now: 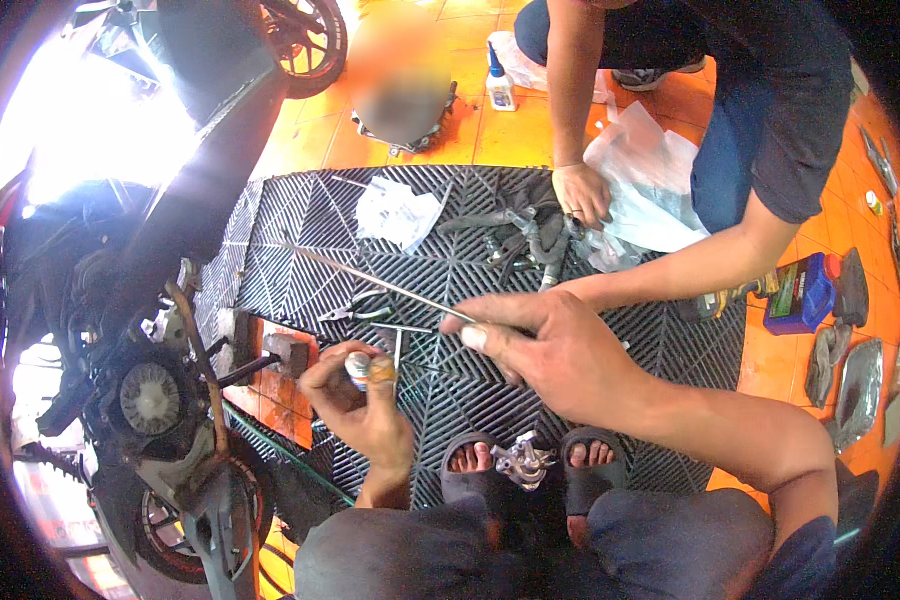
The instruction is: The person removes a hose from the motorcycle engine, then unpacks a new carburetor from a plastic bag. They use a screwdriver to adjust the new carburetor and compare it with the old one before handling the hose again.
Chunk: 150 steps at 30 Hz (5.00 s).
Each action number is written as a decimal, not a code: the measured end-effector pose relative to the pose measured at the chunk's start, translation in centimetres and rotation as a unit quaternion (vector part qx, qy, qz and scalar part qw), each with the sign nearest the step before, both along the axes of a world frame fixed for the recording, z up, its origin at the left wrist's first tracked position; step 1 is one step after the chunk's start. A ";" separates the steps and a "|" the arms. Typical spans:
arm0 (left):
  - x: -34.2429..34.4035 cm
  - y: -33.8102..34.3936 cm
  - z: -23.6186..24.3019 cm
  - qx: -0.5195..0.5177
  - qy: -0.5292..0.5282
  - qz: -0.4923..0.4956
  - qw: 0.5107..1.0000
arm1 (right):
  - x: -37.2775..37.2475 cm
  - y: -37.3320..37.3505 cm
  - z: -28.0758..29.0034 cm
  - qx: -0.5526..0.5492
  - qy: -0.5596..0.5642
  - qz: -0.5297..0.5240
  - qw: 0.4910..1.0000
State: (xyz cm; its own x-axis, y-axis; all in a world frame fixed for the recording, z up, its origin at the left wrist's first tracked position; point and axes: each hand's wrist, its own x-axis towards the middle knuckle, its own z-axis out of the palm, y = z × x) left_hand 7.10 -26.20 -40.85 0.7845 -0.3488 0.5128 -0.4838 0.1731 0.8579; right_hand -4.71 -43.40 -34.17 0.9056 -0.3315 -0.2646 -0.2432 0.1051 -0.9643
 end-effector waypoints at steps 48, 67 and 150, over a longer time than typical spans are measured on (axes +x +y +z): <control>-0.6 -0.3 -0.6 0.217 -0.241 -0.124 0.938 | 0.0 0.2 -3.4 -0.064 -0.033 0.028 0.997; -2.0 -1.5 -1.2 0.074 0.283 -0.185 0.938 | 0.5 0.2 -4.1 -0.067 -0.102 -0.001 0.993; 4.7 2.6 -1.2 0.175 0.183 -0.235 0.938 | 11.6 3.8 -26.0 -0.442 0.099 0.262 0.852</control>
